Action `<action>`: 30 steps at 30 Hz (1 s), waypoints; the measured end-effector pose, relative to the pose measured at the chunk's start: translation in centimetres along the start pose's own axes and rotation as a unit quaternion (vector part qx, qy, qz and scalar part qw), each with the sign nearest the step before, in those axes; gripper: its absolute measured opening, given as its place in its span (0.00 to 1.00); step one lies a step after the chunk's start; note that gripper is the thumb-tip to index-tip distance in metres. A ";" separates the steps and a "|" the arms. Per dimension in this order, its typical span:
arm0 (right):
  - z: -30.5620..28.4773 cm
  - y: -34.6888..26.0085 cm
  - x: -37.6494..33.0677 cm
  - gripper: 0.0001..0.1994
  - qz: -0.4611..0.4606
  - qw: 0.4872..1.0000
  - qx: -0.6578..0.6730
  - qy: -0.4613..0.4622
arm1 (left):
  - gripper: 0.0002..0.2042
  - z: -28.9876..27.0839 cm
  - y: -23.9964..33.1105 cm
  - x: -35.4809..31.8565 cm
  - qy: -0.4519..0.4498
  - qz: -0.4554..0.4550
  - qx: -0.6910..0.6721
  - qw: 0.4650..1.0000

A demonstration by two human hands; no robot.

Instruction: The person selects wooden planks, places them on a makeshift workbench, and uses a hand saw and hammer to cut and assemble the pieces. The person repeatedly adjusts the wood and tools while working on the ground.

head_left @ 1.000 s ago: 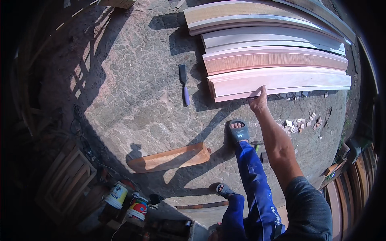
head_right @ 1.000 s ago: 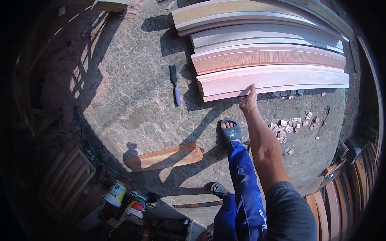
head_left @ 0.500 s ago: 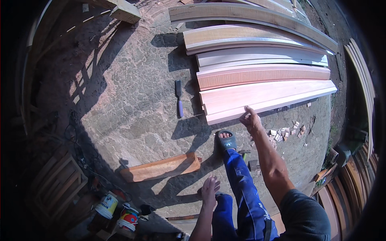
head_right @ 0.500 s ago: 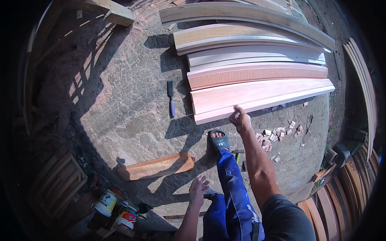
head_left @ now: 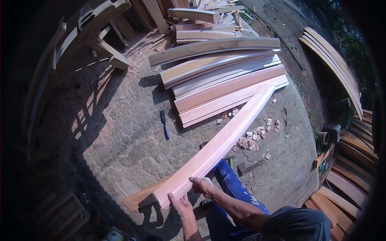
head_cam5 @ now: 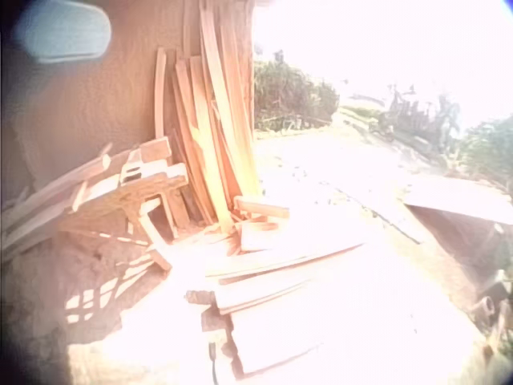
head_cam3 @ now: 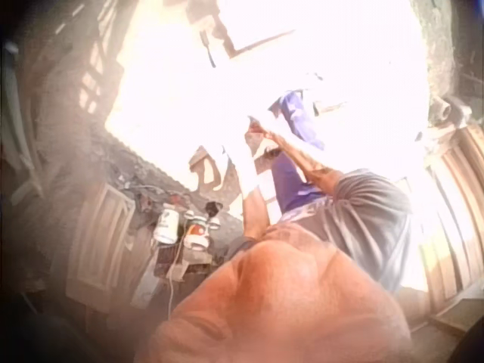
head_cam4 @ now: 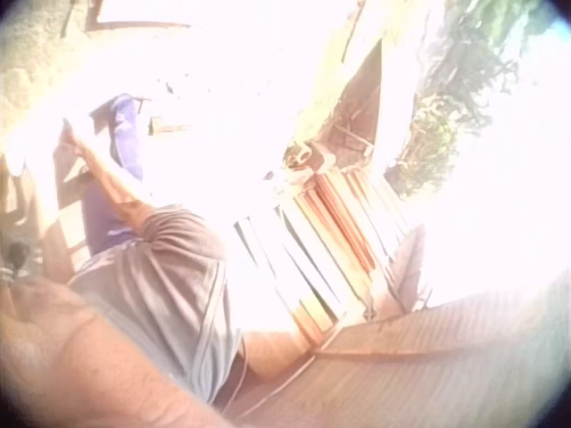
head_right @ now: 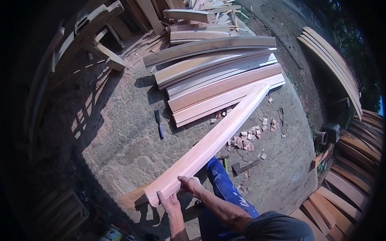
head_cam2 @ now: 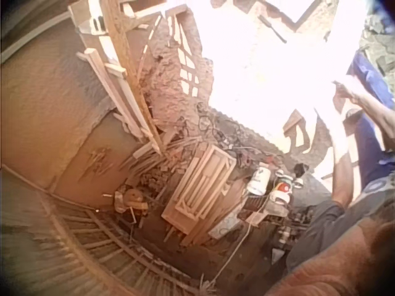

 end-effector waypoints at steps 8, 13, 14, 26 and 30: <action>-2.4 7.7 -2.2 0.15 -0.250 0.954 0.160 -0.036 | 0.43 -9.7 4.2 -15.3 0.004 0.128 -0.011 0.992; -4.1 5.5 -4.0 0.14 -0.222 0.963 0.151 -0.007 | 0.34 -15.5 2.2 -20.9 0.078 0.094 -0.086 0.989; -7.8 3.6 0.0 0.18 -0.250 0.956 0.154 -0.011 | 0.28 -14.4 1.3 -22.0 0.075 0.087 -0.088 0.989; -20.1 -3.4 6.4 0.29 -0.134 0.985 -0.072 -0.079 | 0.22 -20.1 -12.6 -31.5 0.277 -0.007 -0.287 0.917; -21.2 3.3 4.3 0.32 -0.109 0.972 -0.133 -0.160 | 0.30 -27.3 -16.8 -36.2 0.374 -0.050 -0.279 0.883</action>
Point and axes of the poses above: each hand's wrist, its own x-axis towards the middle knuckle, its own z-axis out of the palm, y = z × x, the point moved 4 cm from there along x, towards the middle knuckle, and after that the axes turned 11 degrees about x, right-handed, at the moved point
